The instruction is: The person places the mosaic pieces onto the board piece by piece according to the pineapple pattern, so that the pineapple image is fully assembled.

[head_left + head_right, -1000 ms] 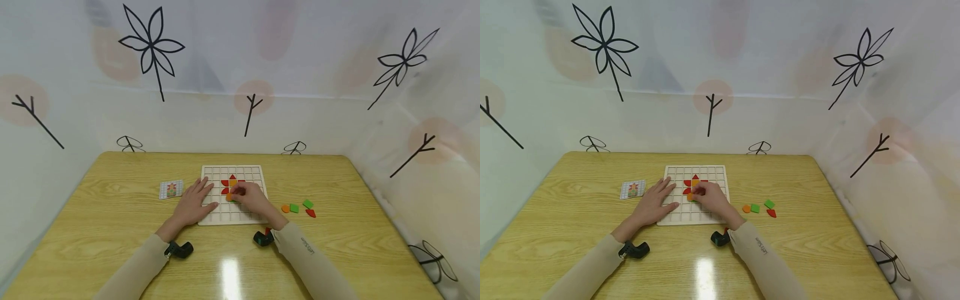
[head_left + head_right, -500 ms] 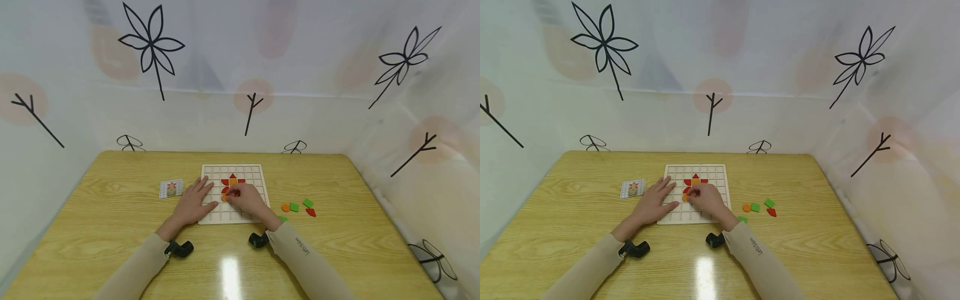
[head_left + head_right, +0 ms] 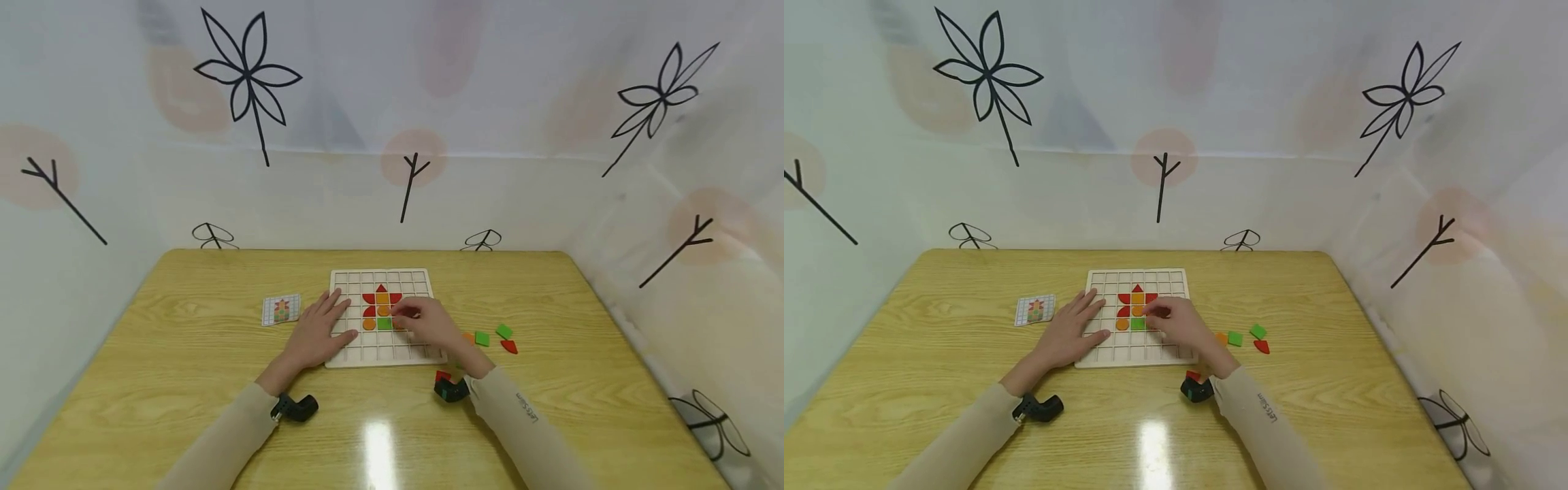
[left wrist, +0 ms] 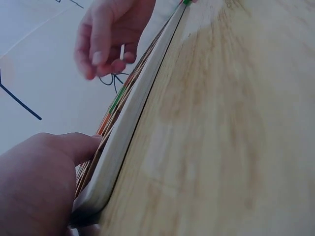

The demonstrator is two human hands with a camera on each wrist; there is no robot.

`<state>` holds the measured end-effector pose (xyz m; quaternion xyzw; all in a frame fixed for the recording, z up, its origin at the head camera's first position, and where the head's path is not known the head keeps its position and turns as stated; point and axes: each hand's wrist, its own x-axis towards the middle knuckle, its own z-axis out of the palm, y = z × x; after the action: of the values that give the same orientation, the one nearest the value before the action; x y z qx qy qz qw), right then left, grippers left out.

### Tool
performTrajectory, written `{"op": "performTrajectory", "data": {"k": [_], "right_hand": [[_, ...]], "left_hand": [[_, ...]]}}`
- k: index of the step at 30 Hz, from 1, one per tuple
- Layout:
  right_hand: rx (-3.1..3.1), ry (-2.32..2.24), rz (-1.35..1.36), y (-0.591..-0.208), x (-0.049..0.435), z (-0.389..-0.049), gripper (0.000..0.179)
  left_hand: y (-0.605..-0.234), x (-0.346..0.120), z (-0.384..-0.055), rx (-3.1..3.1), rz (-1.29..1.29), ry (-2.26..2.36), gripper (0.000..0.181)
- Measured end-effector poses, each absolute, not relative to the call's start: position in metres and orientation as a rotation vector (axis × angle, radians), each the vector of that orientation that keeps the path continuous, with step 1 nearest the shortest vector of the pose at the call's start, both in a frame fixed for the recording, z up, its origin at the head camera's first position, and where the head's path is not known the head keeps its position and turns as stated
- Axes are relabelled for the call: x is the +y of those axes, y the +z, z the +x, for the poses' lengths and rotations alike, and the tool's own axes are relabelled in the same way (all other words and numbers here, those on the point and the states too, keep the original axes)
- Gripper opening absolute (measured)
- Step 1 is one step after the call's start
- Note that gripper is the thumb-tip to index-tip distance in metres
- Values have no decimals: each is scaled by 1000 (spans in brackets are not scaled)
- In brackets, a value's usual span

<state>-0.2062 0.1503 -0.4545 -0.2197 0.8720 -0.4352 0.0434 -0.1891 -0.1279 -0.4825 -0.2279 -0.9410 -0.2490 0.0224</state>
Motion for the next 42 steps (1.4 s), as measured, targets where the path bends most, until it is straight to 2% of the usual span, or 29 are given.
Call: {"op": "performTrajectory", "data": {"k": [11, 17, 24, 28, 42], "right_hand": [[2799, -1221, -523, -451, 254, -192, 14], [2809, -1112, -494, -450, 290, -188, 20], [2679, -1067, -603, -449, 294, -189, 23], [2642, -1038, -697, -449, 288, -194, 19], [2682, -1075, -562, -452, 286, -193, 10]], "left_hand": [[-486, -128, -191, -2910, -704, -763, 72], [-484, -128, -190, -2906, -698, -770, 72], [-483, -128, -190, -2892, -705, -762, 72], [-483, -128, -190, -2893, -708, -760, 71], [-483, -126, -189, -2908, -704, -755, 71]]}}
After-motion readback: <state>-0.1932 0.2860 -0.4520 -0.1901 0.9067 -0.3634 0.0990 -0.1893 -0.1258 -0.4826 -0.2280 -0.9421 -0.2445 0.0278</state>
